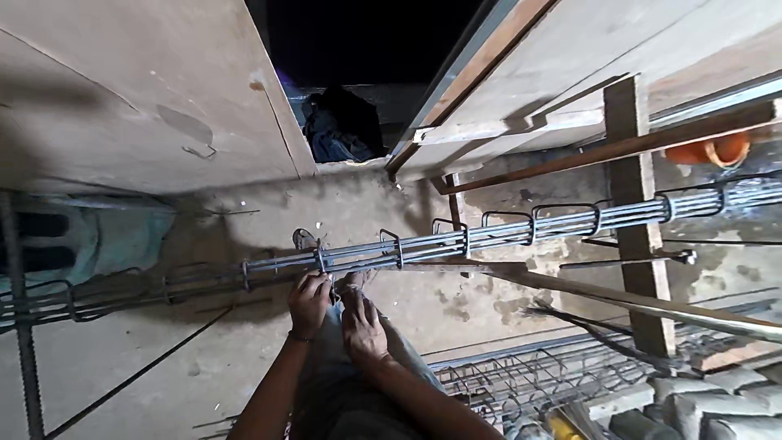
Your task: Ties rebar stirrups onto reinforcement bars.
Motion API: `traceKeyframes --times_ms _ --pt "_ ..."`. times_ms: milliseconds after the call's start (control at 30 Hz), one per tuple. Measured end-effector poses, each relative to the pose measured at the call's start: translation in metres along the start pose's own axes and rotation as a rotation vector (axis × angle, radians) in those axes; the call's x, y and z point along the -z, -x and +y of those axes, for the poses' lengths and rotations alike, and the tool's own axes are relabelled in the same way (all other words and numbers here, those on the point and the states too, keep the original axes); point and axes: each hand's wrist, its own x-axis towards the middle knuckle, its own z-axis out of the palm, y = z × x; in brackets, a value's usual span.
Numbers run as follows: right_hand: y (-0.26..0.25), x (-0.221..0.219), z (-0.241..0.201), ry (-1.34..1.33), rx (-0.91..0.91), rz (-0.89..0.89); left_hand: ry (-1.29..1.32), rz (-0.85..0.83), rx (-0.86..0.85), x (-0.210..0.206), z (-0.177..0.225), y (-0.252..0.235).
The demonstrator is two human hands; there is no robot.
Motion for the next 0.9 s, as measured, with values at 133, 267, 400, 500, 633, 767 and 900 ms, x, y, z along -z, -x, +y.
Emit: traceKeyframes --times_ms 133,267,400,500,633,767,900 --pt "-0.016 -0.020 0.011 -0.783 -0.231 -0.418 0.015 0.032 -0.015 -0.002 -0.003 -0.001" --pt "-0.019 -0.016 0.002 -1.359 -0.309 -0.578 0.019 -0.001 -0.015 0.000 -0.002 -0.004" --pt "-0.037 -0.013 0.014 -0.920 -0.339 -0.359 0.054 0.013 -0.021 0.001 -0.006 0.000" --pt "-0.063 -0.024 0.017 -1.019 -0.290 -0.086 0.069 0.034 -0.040 -0.002 -0.008 -0.001" --pt "-0.078 -0.034 -0.004 -0.913 -0.329 0.143 0.068 0.030 -0.062 0.000 -0.008 -0.002" --pt "-0.087 -0.048 -0.007 -0.477 -0.277 0.242 0.067 0.014 -0.064 0.001 -0.013 -0.001" --pt "-0.089 -0.026 0.008 -0.288 -0.085 0.030 0.052 0.001 -0.049 -0.001 -0.016 0.001"
